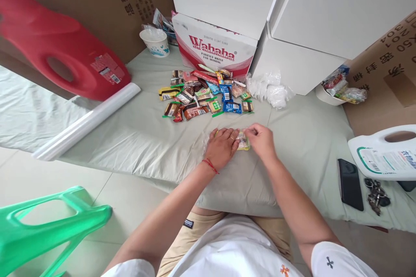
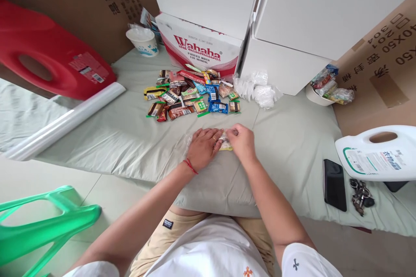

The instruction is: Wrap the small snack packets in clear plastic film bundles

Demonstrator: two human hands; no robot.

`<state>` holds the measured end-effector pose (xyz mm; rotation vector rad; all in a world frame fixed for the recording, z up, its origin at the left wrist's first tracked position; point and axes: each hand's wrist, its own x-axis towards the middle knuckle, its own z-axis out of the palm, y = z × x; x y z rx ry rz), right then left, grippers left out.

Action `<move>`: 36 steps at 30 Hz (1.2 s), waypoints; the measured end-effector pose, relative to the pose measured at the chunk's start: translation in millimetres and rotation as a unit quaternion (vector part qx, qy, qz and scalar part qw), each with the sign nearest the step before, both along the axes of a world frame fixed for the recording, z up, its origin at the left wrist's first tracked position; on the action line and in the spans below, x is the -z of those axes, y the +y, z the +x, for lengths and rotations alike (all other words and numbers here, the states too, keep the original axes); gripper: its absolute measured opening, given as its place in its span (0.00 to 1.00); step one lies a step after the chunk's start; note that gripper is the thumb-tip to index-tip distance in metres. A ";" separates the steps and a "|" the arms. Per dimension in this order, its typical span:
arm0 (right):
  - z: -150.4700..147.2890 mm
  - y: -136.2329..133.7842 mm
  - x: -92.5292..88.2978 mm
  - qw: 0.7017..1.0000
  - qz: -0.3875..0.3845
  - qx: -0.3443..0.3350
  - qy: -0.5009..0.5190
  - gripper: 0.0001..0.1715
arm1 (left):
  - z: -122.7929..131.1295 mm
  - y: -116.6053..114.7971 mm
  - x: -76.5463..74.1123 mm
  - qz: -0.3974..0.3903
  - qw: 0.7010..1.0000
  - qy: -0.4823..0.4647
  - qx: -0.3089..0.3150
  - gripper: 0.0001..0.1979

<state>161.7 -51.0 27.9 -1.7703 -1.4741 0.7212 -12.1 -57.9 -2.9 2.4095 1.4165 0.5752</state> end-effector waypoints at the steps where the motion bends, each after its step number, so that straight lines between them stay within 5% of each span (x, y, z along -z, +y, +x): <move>1: -13.3 -2.0 -2.2 0.999 0.004 -0.022 -0.029 0.13 | 0.4 -0.2 1.0 0.000 1.000 -0.005 -0.003 0.21; 5: -51.2 -18.4 -2.1 0.983 0.036 -0.096 -0.153 0.19 | -2.3 3.2 7.7 -0.020 0.998 -0.066 -0.011 0.20; 10: -52.5 -43.1 9.5 0.970 0.083 -0.152 -0.169 0.29 | -25.7 11.0 14.9 -0.064 0.964 -0.257 0.006 0.25; 13: -51.3 -50.8 15.2 0.961 0.085 -0.161 -0.206 0.28 | -45.8 7.4 11.7 -0.033 0.936 -0.339 -0.094 0.28; 17: -56.2 -53.0 20.2 0.952 0.086 -0.164 -0.245 0.29 | -60.5 -8.8 2.8 0.044 0.954 -0.179 -0.238 0.20; 22: -59.9 -53.9 22.1 0.937 0.067 -0.196 -0.281 0.29 | -54.7 -22.2 6.4 0.018 0.954 -0.043 -0.298 0.24; 27: -58.2 -57.5 21.0 0.929 0.066 -0.209 -0.297 0.30 | -51.3 -18.6 11.2 0.017 0.952 -0.061 -0.298 0.15; 32: -56.9 -60.4 22.3 0.933 0.076 -0.210 -0.282 0.31 | -55.4 -15.5 -5.6 -0.070 0.960 -0.114 -0.244 0.09; 36: -55.9 -60.2 24.4 0.935 0.078 -0.212 -0.274 0.31 | -63.4 -11.0 -20.0 -0.218 0.903 -0.249 -0.275 0.12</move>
